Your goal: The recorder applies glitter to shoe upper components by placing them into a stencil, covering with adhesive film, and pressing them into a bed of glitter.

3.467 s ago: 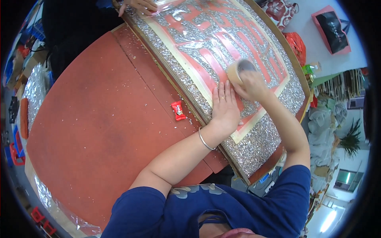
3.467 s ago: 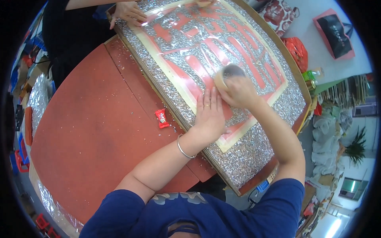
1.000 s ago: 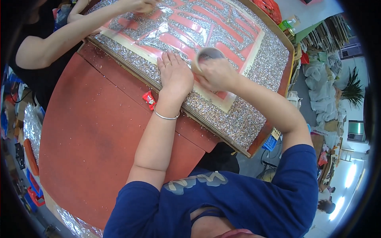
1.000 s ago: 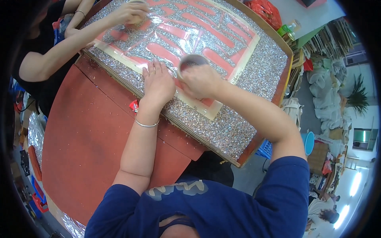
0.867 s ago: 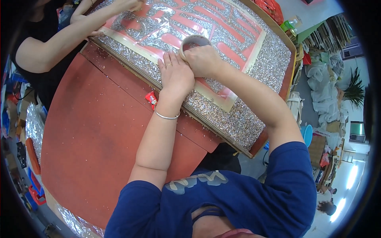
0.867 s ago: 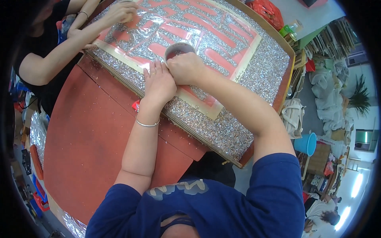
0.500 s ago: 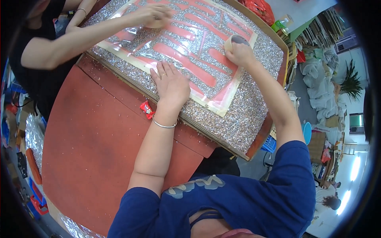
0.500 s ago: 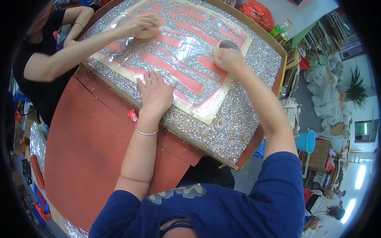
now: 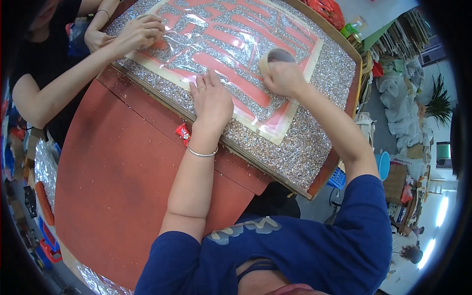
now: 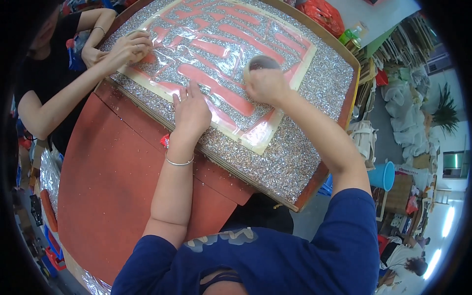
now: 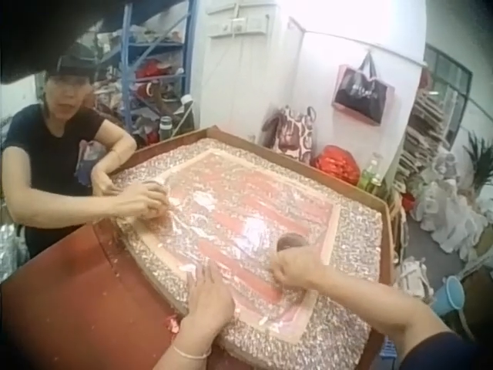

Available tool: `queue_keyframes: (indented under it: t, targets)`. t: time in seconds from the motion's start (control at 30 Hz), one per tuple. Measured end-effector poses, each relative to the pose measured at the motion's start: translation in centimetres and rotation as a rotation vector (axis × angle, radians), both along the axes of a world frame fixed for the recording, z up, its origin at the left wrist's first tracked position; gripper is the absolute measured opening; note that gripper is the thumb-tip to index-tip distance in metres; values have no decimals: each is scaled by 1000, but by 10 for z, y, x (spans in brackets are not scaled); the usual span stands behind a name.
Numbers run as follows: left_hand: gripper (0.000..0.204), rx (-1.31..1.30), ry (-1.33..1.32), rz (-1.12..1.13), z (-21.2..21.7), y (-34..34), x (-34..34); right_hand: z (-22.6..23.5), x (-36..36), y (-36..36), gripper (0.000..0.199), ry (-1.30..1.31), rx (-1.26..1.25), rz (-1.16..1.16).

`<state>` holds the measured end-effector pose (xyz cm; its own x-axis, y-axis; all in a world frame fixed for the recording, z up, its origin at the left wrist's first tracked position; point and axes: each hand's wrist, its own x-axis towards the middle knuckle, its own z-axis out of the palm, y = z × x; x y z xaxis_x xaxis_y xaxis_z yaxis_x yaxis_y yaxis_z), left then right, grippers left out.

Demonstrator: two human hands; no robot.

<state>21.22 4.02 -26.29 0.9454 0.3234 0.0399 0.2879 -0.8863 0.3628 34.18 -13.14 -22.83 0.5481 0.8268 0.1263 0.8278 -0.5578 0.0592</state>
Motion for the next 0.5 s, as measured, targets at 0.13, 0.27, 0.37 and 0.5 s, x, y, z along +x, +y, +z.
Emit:
queue_keyframes:
  t: [0.13, 0.27, 0.37, 0.5]
  targets:
    - [60, -13, 43, -3, 1, 2, 0, -8, -50, 22, 19, 60, 110, 133]
    - [59, 114, 44, 25, 2, -8, -6, -14, -54, 30, 23, 81, 25, 296]
    - [59, 109, 53, 12, 5, -4, -9, -6, -14, 32, 21, 56, 90, 141]
    - [60, 121, 65, -40, 4, -3, 0, -9, 20, 33, 24, 35, -38, -91]
